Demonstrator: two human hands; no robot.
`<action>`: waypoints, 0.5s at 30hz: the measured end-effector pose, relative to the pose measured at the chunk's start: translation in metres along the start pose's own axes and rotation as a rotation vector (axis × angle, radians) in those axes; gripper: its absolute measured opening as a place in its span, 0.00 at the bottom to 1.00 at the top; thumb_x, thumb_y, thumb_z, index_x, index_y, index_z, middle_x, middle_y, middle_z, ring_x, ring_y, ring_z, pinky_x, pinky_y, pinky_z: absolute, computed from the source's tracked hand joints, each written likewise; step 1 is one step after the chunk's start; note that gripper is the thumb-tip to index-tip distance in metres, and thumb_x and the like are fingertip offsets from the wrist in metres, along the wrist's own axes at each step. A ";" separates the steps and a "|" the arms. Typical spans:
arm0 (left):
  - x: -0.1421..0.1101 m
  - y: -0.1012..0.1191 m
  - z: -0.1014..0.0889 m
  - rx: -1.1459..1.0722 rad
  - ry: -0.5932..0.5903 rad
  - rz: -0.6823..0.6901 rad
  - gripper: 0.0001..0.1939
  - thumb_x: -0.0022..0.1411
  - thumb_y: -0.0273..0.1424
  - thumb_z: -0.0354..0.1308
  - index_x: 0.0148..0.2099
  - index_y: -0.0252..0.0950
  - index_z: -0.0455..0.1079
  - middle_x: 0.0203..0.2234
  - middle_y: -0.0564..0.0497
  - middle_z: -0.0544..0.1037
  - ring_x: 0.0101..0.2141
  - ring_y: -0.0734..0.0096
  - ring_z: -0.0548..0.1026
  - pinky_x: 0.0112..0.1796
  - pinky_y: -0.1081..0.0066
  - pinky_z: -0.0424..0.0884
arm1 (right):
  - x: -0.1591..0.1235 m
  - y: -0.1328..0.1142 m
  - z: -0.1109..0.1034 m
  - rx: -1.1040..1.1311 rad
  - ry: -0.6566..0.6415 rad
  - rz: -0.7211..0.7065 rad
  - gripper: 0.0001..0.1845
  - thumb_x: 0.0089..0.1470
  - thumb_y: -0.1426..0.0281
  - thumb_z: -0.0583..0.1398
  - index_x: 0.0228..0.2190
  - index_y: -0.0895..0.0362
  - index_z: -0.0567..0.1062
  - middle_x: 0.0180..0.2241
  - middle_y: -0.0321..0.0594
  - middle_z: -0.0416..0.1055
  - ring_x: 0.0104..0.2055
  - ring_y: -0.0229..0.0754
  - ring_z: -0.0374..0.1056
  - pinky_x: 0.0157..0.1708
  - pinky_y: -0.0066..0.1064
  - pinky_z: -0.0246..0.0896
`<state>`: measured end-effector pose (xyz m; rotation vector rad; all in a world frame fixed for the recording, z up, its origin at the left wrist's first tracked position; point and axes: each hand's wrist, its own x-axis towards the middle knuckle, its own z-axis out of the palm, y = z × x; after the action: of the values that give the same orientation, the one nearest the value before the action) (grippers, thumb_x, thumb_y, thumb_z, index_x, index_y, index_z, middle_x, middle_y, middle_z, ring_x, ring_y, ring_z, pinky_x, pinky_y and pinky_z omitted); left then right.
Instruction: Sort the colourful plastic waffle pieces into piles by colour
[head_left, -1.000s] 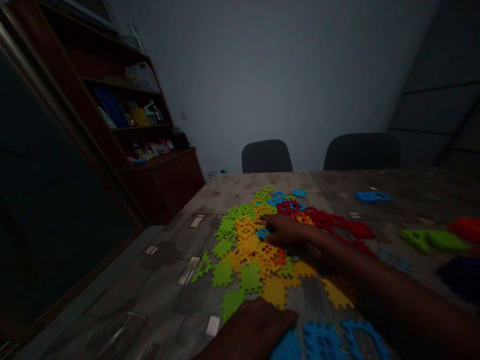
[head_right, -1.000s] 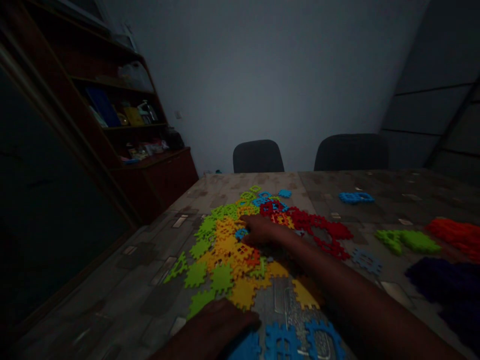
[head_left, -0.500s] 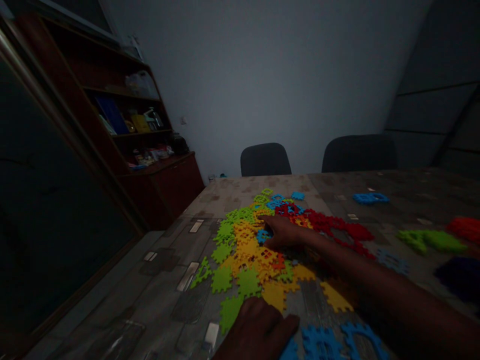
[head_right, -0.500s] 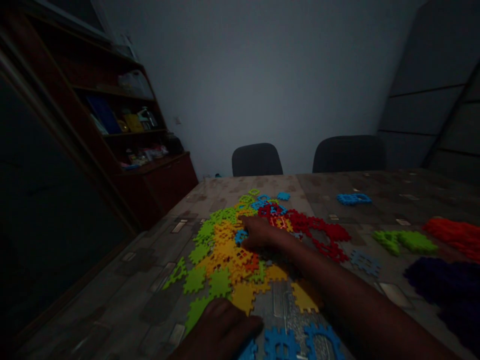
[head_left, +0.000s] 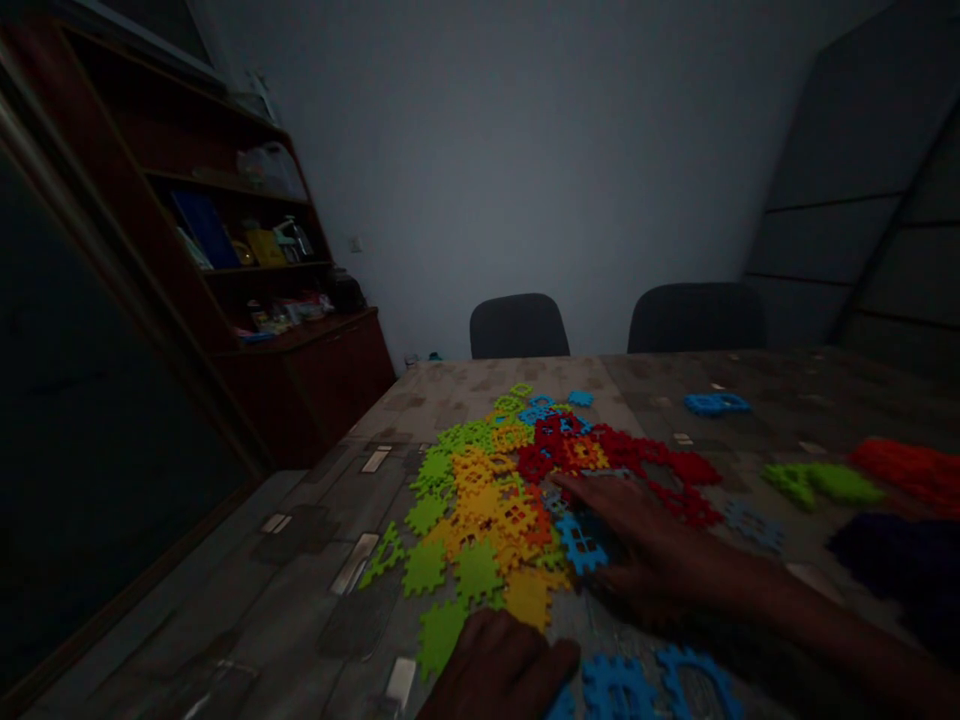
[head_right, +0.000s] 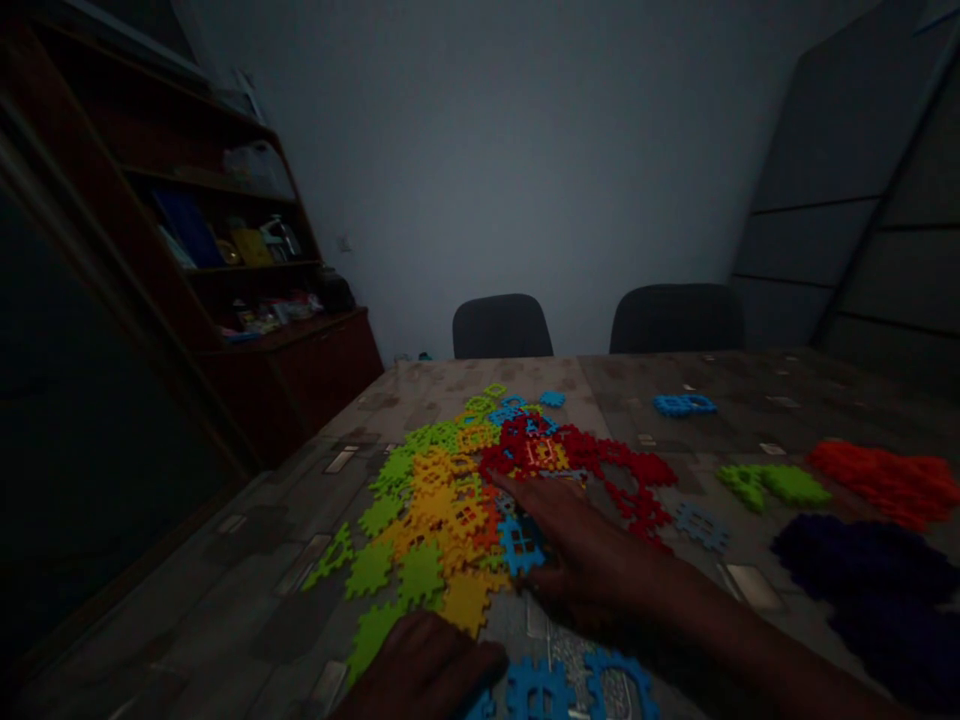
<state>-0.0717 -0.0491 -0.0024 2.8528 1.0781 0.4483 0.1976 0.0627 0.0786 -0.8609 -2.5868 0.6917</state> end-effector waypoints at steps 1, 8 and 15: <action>0.000 -0.001 0.001 0.010 0.009 0.009 0.26 0.79 0.51 0.44 0.68 0.42 0.57 0.41 0.47 0.80 0.36 0.60 0.74 0.41 0.64 0.66 | -0.009 -0.004 0.000 0.008 -0.005 0.007 0.57 0.53 0.74 0.67 0.75 0.45 0.46 0.74 0.48 0.52 0.73 0.61 0.51 0.70 0.59 0.46; 0.008 -0.008 -0.028 -0.140 -0.091 -0.008 0.23 0.74 0.49 0.58 0.65 0.47 0.63 0.45 0.48 0.80 0.42 0.58 0.76 0.45 0.62 0.69 | -0.062 -0.009 0.008 0.064 -0.026 0.133 0.57 0.54 0.73 0.68 0.74 0.41 0.47 0.76 0.45 0.47 0.76 0.63 0.42 0.71 0.63 0.41; 0.039 -0.002 -0.092 -0.382 0.190 -0.173 0.18 0.71 0.33 0.63 0.61 0.50 0.72 0.53 0.52 0.81 0.52 0.61 0.78 0.54 0.64 0.72 | -0.096 0.000 0.022 0.054 -0.062 0.290 0.57 0.59 0.70 0.66 0.73 0.30 0.38 0.77 0.32 0.37 0.77 0.61 0.35 0.71 0.64 0.38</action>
<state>-0.0718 -0.0260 0.0945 2.4012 1.1144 0.8248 0.2614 -0.0052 0.0458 -1.2295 -2.5077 0.8750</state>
